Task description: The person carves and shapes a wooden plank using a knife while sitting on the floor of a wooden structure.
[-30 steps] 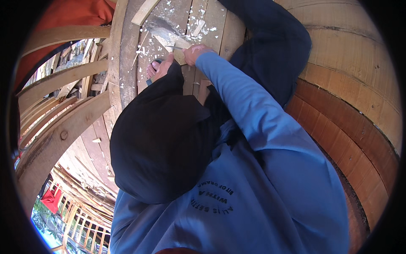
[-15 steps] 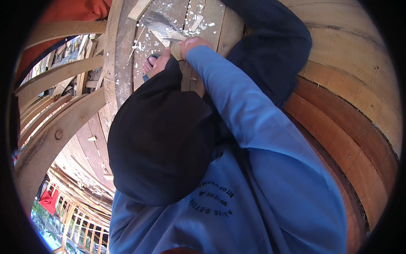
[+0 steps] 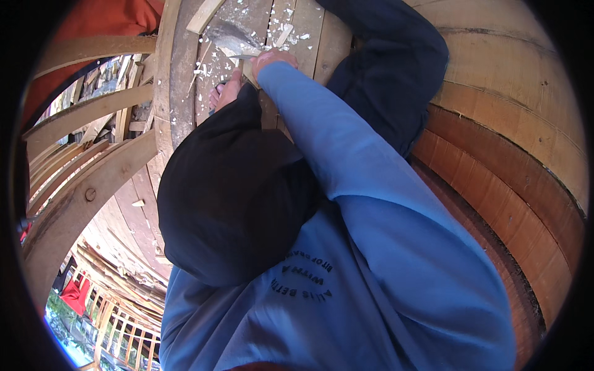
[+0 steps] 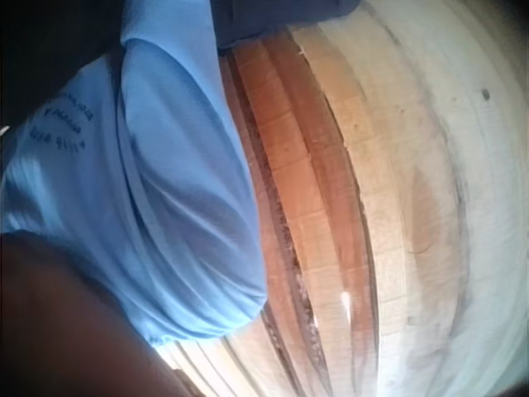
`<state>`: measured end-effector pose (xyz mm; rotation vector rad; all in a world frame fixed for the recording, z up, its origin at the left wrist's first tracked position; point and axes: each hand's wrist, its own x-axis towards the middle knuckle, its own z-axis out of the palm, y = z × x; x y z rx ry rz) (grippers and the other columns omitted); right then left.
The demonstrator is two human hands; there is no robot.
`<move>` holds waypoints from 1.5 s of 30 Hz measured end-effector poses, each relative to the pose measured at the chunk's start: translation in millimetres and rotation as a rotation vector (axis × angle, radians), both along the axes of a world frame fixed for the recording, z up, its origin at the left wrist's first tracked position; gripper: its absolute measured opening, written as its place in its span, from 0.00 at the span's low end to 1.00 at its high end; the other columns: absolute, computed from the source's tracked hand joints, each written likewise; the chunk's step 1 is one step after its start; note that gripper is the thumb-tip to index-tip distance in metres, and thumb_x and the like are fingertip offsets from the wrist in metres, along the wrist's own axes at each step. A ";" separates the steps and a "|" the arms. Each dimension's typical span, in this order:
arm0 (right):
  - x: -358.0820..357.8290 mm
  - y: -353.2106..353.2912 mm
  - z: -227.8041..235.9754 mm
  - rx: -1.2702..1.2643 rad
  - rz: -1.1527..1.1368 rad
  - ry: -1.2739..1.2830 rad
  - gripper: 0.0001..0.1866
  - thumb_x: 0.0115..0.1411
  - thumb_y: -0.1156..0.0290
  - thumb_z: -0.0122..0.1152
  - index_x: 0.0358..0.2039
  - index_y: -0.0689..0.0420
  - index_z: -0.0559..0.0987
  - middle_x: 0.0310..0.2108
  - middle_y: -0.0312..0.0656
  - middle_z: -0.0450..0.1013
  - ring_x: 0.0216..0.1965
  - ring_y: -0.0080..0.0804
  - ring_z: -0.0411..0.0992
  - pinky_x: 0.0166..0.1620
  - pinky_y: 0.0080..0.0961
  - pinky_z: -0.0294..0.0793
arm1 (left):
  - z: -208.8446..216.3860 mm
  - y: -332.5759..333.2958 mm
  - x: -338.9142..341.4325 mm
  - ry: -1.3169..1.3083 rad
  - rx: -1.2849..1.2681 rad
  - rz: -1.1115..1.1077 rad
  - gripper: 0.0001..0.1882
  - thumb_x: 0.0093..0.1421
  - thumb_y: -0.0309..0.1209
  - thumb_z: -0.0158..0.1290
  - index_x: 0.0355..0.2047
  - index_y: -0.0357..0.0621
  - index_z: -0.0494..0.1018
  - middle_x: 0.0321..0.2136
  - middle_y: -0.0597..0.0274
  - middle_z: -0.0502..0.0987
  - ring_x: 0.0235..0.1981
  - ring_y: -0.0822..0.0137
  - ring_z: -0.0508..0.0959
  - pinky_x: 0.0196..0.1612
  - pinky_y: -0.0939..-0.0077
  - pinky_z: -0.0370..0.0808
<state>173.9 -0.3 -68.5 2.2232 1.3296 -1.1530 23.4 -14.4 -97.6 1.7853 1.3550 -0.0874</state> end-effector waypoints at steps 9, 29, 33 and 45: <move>-12.9 5.9 5.6 -0.012 -0.044 0.042 0.31 0.74 0.47 0.33 0.61 0.56 0.75 0.63 0.45 0.70 0.62 0.46 0.70 0.63 0.42 0.70 | 16.6 3.0 -19.9 0.047 0.028 0.049 0.27 0.69 0.49 0.42 0.56 0.41 0.68 0.51 0.36 0.74 0.58 0.35 0.69 0.61 0.46 0.60; 10.0 -15.1 -21.8 0.009 -0.007 0.054 0.36 0.74 0.45 0.31 0.61 0.64 0.71 0.64 0.55 0.67 0.65 0.52 0.65 0.67 0.44 0.62 | 0.6 2.2 -17.5 -0.011 -0.022 0.041 0.27 0.69 0.50 0.42 0.56 0.41 0.69 0.53 0.37 0.74 0.60 0.36 0.68 0.63 0.45 0.58; 9.0 -17.3 -1.6 -0.044 -0.033 0.050 0.35 0.74 0.46 0.29 0.61 0.62 0.73 0.63 0.55 0.68 0.63 0.53 0.67 0.66 0.46 0.64 | -5.3 -0.6 -17.1 -0.019 -0.026 0.034 0.28 0.69 0.51 0.41 0.56 0.41 0.69 0.53 0.37 0.74 0.60 0.36 0.68 0.63 0.45 0.57; -9.1 -21.7 -23.0 -0.018 -0.145 -0.061 0.31 0.72 0.45 0.37 0.59 0.54 0.76 0.61 0.45 0.71 0.62 0.48 0.70 0.62 0.44 0.70 | -10.8 -8.1 -15.3 -0.022 -0.025 0.007 0.28 0.69 0.51 0.41 0.56 0.41 0.69 0.54 0.38 0.73 0.61 0.36 0.67 0.64 0.45 0.56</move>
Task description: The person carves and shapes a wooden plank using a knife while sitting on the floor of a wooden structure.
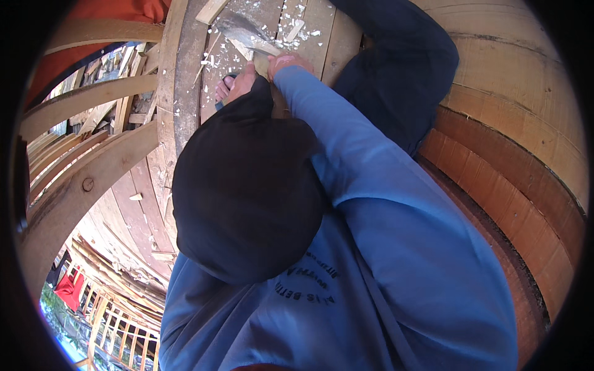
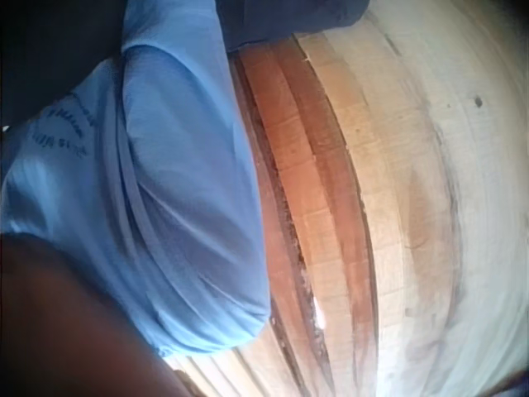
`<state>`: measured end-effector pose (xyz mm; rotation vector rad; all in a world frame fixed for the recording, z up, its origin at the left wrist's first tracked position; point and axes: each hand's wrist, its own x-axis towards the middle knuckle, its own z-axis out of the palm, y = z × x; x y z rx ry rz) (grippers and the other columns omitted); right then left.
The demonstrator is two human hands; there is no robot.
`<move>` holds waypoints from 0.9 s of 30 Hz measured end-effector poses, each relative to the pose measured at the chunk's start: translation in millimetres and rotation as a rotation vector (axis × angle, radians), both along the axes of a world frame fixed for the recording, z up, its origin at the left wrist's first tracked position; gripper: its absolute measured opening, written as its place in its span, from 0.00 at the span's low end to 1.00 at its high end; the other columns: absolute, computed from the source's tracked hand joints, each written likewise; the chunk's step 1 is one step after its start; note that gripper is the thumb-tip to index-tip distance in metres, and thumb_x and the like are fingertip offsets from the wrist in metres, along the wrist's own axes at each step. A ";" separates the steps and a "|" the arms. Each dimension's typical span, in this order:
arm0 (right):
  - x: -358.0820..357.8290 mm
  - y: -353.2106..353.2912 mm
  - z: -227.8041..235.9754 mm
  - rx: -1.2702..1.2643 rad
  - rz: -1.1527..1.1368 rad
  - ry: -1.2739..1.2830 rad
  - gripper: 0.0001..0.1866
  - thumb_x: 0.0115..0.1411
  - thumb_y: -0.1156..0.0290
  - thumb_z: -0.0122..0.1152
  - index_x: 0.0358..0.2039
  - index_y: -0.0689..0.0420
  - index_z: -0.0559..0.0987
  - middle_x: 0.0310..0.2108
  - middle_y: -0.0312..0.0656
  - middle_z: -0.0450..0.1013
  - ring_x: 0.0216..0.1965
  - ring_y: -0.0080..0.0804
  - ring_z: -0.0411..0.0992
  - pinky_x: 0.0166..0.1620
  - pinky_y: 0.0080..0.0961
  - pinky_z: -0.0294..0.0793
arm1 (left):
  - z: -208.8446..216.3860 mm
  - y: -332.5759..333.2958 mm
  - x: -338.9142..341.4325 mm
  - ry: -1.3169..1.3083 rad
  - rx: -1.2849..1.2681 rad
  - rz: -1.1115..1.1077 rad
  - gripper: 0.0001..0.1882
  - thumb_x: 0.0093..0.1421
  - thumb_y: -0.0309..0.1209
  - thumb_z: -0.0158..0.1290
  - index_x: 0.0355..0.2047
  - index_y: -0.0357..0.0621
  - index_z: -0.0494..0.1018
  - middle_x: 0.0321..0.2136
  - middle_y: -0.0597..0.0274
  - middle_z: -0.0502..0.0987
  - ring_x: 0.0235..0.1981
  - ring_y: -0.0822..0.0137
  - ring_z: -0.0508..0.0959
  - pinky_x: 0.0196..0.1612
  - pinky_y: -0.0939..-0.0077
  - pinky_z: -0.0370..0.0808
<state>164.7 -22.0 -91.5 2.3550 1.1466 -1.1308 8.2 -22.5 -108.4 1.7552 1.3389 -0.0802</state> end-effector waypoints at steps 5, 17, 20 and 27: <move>-5.6 11.3 -13.9 -0.013 0.014 -0.025 0.32 0.73 0.45 0.34 0.62 0.52 0.74 0.65 0.43 0.68 0.64 0.47 0.68 0.63 0.46 0.70 | 9.2 4.3 -5.1 0.011 0.047 0.022 0.28 0.69 0.52 0.41 0.56 0.41 0.70 0.55 0.38 0.73 0.62 0.36 0.67 0.65 0.45 0.56; 44.6 -10.5 -3.1 0.105 -0.429 0.576 0.36 0.69 0.41 0.47 0.39 0.71 0.77 0.26 0.49 0.75 0.20 0.35 0.74 0.25 0.36 0.74 | -1.6 1.3 -8.4 -0.036 -0.019 0.093 0.29 0.70 0.52 0.41 0.56 0.41 0.70 0.56 0.39 0.73 0.63 0.36 0.66 0.66 0.45 0.54; 54.4 -23.5 -9.3 0.237 -0.515 0.717 0.32 0.67 0.42 0.53 0.28 0.66 0.74 0.17 0.39 0.66 0.12 0.27 0.63 0.16 0.30 0.65 | -5.3 6.3 -24.3 -0.134 -0.166 0.383 0.35 0.65 0.60 0.48 0.49 0.34 0.74 0.48 0.35 0.76 0.55 0.41 0.72 0.60 0.60 0.62; 62.5 -26.7 19.1 0.321 -0.618 0.862 0.18 0.67 0.56 0.60 0.33 0.60 0.73 0.18 0.32 0.63 0.15 0.20 0.61 0.18 0.25 0.63 | 89.2 12.2 -30.4 -0.216 -0.050 0.366 0.27 0.63 0.49 0.58 0.46 0.34 0.73 0.31 0.44 0.83 0.31 0.55 0.84 0.38 0.62 0.79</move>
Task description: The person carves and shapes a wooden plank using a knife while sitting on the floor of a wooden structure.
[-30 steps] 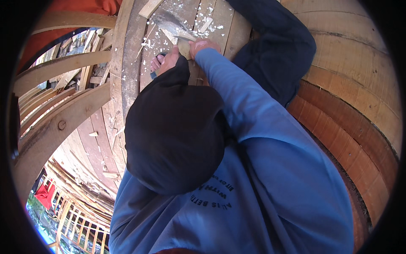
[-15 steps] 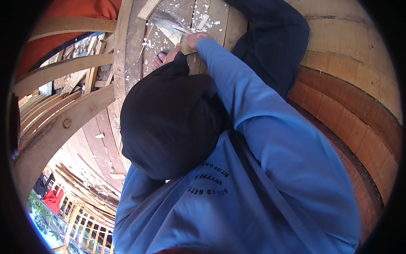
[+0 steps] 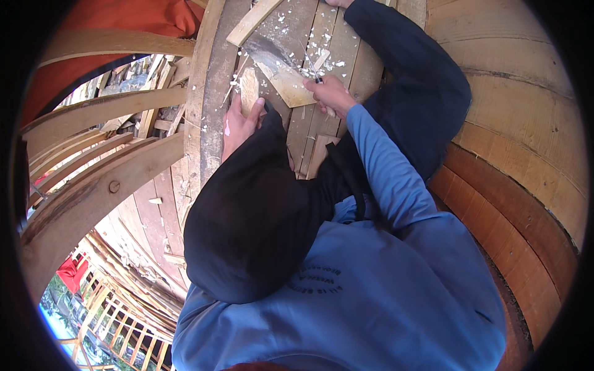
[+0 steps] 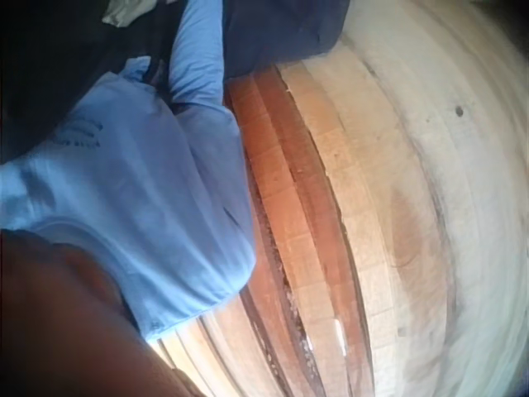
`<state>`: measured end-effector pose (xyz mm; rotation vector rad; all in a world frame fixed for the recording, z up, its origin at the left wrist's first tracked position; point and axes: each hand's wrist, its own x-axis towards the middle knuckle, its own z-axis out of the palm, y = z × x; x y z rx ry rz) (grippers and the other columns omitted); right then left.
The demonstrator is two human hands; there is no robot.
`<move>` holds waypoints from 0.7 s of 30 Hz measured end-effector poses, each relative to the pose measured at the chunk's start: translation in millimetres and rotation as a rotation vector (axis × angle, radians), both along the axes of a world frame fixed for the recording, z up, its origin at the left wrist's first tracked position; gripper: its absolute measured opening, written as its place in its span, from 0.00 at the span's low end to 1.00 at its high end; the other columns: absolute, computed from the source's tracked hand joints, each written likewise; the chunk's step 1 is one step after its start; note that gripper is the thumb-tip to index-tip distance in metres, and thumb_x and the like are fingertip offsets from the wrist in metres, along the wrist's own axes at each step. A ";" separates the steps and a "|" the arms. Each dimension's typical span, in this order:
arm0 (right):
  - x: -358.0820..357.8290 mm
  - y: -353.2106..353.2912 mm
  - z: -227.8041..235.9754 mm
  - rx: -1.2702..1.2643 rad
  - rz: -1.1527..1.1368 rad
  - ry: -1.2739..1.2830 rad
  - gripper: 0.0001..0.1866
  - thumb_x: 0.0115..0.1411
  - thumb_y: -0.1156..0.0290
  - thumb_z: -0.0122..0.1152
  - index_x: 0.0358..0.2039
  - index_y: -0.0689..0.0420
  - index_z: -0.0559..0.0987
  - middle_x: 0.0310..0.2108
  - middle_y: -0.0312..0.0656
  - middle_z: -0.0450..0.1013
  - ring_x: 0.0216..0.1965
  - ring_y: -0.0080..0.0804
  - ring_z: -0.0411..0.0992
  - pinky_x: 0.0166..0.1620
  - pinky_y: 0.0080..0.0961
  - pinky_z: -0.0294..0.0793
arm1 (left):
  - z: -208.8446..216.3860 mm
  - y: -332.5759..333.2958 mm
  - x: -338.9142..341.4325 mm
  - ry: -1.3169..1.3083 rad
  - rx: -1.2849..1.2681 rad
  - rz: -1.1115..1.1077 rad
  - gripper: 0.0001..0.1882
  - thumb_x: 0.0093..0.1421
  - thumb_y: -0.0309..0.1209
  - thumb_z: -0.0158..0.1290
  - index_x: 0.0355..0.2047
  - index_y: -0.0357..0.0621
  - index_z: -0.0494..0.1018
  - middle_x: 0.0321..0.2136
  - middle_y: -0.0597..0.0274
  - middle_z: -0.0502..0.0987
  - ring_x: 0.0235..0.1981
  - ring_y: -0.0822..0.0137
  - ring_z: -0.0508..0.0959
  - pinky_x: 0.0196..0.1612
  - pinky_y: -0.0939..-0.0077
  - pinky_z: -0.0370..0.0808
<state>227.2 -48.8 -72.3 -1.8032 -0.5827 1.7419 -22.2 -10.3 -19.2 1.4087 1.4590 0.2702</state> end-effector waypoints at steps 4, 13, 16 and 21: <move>-3.4 10.5 20.1 0.039 0.027 0.070 0.17 0.67 0.56 0.61 0.33 0.58 0.73 0.18 0.30 0.62 0.15 0.19 0.60 0.19 0.23 0.63 | 23.3 13.6 -2.0 0.038 0.109 0.019 0.22 0.62 0.44 0.61 0.43 0.36 0.73 0.22 0.54 0.82 0.19 0.63 0.82 0.29 0.66 0.78; 18.5 25.3 32.1 0.097 0.148 -0.013 0.19 0.65 0.54 0.62 0.32 0.58 0.75 0.17 0.32 0.66 0.14 0.20 0.64 0.20 0.24 0.65 | 34.9 38.9 3.7 0.062 0.251 -0.082 0.19 0.64 0.43 0.60 0.36 0.36 0.71 0.16 0.56 0.77 0.17 0.68 0.78 0.22 0.71 0.73; 22.5 28.4 49.6 0.120 0.212 -0.127 0.19 0.65 0.53 0.61 0.33 0.58 0.76 0.16 0.33 0.67 0.13 0.20 0.65 0.20 0.25 0.65 | 32.8 38.7 2.6 0.176 0.250 -0.127 0.20 0.64 0.43 0.60 0.39 0.35 0.72 0.17 0.55 0.78 0.18 0.67 0.79 0.24 0.70 0.74; 27.7 24.9 37.8 0.137 0.167 -0.148 0.18 0.65 0.53 0.62 0.33 0.56 0.76 0.13 0.31 0.66 0.12 0.21 0.65 0.19 0.26 0.65 | 25.4 26.5 13.2 0.148 0.313 -0.171 0.25 0.62 0.45 0.61 0.43 0.33 0.72 0.28 0.41 0.80 0.31 0.46 0.80 0.35 0.57 0.75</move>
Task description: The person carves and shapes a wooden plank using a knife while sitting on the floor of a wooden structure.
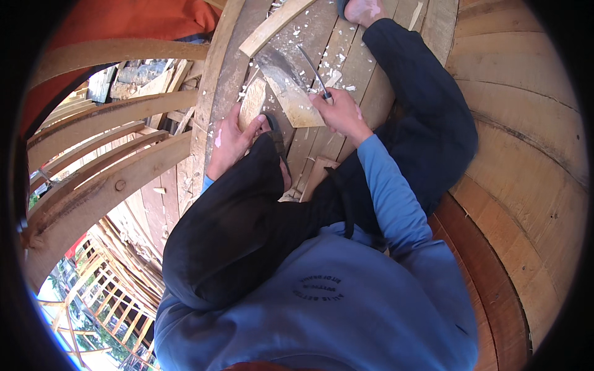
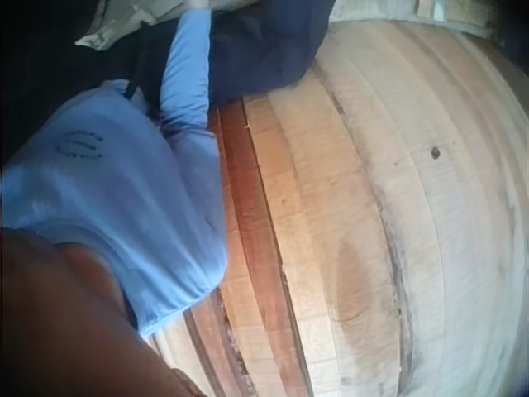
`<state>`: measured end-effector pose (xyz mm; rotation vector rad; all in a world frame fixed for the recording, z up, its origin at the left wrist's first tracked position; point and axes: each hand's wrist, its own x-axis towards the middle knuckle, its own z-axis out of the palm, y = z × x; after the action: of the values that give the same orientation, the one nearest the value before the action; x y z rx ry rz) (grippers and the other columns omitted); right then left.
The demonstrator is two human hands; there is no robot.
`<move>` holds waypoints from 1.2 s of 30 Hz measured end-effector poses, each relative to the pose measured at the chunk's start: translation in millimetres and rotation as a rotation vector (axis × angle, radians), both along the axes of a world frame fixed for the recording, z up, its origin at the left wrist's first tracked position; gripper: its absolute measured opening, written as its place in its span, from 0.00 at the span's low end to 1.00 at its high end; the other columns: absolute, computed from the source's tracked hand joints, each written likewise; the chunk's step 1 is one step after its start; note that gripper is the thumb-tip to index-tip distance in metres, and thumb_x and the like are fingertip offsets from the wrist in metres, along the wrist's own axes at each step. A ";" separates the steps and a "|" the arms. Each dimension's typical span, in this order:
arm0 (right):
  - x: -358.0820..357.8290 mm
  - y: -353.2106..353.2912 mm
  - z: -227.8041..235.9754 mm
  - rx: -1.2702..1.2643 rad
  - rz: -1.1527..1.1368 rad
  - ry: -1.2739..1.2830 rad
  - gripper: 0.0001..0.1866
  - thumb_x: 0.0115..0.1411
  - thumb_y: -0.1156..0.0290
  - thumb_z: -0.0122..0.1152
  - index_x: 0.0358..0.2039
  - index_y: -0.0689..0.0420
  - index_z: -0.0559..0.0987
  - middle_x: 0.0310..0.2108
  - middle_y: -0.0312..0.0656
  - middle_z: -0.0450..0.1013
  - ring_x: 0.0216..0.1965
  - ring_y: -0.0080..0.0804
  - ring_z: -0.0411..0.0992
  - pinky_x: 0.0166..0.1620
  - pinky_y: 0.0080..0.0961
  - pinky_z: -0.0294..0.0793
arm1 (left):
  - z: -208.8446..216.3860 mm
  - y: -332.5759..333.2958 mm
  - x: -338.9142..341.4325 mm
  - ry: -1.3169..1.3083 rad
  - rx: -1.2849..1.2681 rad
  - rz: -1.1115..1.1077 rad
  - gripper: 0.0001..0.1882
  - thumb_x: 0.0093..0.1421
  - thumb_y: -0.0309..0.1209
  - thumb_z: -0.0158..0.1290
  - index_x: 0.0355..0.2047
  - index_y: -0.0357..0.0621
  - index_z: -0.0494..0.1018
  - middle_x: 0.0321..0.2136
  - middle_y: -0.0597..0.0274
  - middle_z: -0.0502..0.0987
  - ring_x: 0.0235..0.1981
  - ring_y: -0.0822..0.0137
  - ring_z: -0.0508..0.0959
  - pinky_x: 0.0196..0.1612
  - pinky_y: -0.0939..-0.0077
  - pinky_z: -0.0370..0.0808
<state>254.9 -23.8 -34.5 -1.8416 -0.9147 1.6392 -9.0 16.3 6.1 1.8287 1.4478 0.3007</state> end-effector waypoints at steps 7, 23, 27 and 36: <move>-15.8 0.8 -13.7 -0.001 -0.014 0.064 0.14 0.67 0.59 0.62 0.36 0.57 0.74 0.12 0.29 0.62 0.11 0.17 0.60 0.16 0.22 0.59 | 7.0 0.9 18.3 -0.107 -0.412 0.075 0.19 0.65 0.42 0.59 0.42 0.37 0.73 0.21 0.62 0.77 0.14 0.73 0.74 0.19 0.75 0.69; -18.1 2.6 -21.8 0.001 -0.039 0.082 0.12 0.67 0.62 0.61 0.37 0.57 0.74 0.13 0.29 0.63 0.10 0.17 0.59 0.16 0.22 0.58 | -14.2 -4.3 7.6 -0.440 -0.683 0.170 0.18 0.69 0.42 0.54 0.36 0.37 0.71 0.14 0.70 0.67 0.10 0.79 0.64 0.14 0.82 0.60; -19.2 2.3 -20.3 0.007 -0.029 0.061 0.13 0.67 0.61 0.61 0.37 0.57 0.74 0.13 0.29 0.63 0.11 0.17 0.61 0.16 0.22 0.58 | -16.6 -4.1 5.3 -0.448 -0.698 0.175 0.20 0.70 0.44 0.52 0.35 0.36 0.71 0.13 0.71 0.65 0.09 0.80 0.62 0.13 0.82 0.57; -20.6 3.2 -25.7 0.020 -0.045 0.168 0.24 0.75 0.51 0.44 0.31 0.58 0.72 0.14 0.30 0.59 0.10 0.18 0.57 0.15 0.22 0.59 | -31.1 -5.7 -1.4 -0.650 -0.783 0.232 0.22 0.70 0.51 0.44 0.25 0.49 0.63 0.14 0.73 0.60 0.12 0.78 0.60 0.14 0.80 0.57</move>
<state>234.2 -20.7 -60.2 -1.6697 -0.8085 1.7211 -10.4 10.6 -25.0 0.8229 1.0793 0.3377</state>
